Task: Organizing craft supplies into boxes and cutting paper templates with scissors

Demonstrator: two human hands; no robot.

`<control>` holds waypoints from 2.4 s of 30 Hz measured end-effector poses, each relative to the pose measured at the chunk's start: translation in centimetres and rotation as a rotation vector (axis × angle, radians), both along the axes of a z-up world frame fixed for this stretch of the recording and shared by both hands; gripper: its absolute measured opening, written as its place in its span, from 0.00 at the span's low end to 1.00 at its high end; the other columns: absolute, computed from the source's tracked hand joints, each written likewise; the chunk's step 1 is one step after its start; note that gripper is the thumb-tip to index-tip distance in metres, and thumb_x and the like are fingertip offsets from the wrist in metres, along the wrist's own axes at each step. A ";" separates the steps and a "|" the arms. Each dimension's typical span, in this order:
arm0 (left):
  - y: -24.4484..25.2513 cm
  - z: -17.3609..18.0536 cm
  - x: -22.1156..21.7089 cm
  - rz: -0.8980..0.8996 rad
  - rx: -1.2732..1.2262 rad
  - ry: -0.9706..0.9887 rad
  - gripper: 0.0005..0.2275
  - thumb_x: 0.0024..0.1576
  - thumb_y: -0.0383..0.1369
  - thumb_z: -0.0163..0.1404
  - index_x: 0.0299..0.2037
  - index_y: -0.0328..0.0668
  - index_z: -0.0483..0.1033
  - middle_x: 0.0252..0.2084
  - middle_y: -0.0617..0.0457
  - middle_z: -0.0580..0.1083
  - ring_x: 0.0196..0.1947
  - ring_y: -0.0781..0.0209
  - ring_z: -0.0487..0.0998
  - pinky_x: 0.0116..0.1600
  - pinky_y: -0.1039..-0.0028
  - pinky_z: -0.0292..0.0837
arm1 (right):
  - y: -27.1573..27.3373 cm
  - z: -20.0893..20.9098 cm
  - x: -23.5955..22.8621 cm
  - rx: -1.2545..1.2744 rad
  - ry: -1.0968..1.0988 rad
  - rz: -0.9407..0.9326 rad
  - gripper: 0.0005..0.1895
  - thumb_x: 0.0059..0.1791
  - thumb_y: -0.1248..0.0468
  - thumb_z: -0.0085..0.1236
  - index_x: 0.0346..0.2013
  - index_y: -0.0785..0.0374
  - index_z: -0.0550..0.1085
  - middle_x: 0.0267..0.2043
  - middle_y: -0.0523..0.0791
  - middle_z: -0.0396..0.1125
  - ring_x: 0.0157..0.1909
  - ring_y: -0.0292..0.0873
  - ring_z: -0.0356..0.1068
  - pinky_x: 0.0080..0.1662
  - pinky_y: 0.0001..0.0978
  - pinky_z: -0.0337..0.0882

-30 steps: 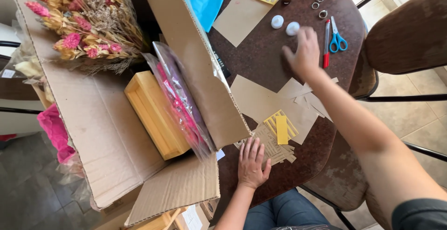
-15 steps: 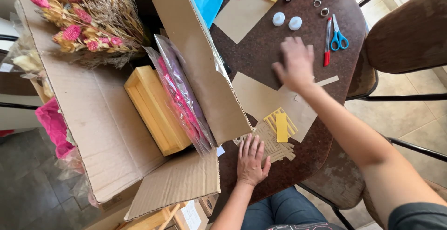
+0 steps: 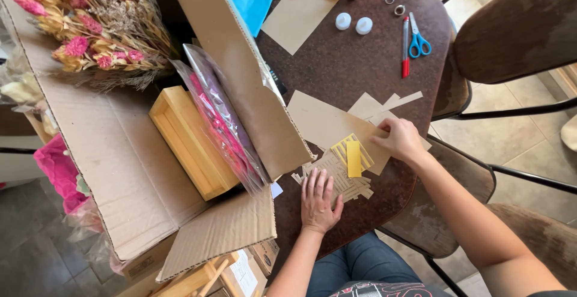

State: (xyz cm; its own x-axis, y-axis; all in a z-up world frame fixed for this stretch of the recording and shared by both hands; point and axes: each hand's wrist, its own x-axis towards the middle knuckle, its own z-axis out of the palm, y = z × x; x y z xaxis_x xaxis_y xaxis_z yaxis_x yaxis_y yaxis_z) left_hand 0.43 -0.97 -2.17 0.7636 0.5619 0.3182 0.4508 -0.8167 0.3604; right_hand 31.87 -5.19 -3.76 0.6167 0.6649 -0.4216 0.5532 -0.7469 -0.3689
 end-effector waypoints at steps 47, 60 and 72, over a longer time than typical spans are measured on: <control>1.9 21.0 7.5 -0.602 -2.683 -1.028 0.53 0.50 0.73 0.42 0.73 0.30 0.58 0.73 0.29 0.58 0.72 0.25 0.57 0.67 0.40 0.67 | -14.6 17.5 -3.7 0.689 0.699 -0.700 0.12 0.47 0.74 0.57 0.44 0.67 0.78 0.36 0.48 0.73 0.30 0.41 0.68 0.28 0.32 0.66; -0.2 12.1 3.7 0.447 -1.621 -0.431 0.27 0.62 0.59 0.49 0.49 0.38 0.72 0.40 0.43 0.76 0.39 0.54 0.80 0.34 0.70 0.85 | -16.5 12.5 -8.1 0.589 1.111 -0.539 0.10 0.50 0.72 0.55 0.43 0.69 0.80 0.33 0.51 0.78 0.32 0.46 0.79 0.34 0.39 0.77; -0.2 16.3 5.9 0.146 -1.999 -0.873 0.14 0.64 0.26 0.49 0.59 0.42 0.74 0.57 0.48 0.77 0.57 0.54 0.79 0.66 0.48 0.71 | -16.0 14.4 -7.1 0.504 0.993 -0.378 0.08 0.51 0.73 0.57 0.40 0.69 0.83 0.37 0.47 0.78 0.41 0.39 0.72 0.54 0.41 0.71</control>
State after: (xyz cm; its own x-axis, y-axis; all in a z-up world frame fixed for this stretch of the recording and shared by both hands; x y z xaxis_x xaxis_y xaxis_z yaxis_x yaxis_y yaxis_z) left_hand 6.35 -1.21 14.17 0.7247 0.5222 -0.4495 -0.2435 0.8044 0.5419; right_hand 24.82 -21.15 10.60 0.3600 0.7388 -0.5698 -0.3689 -0.4483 -0.8143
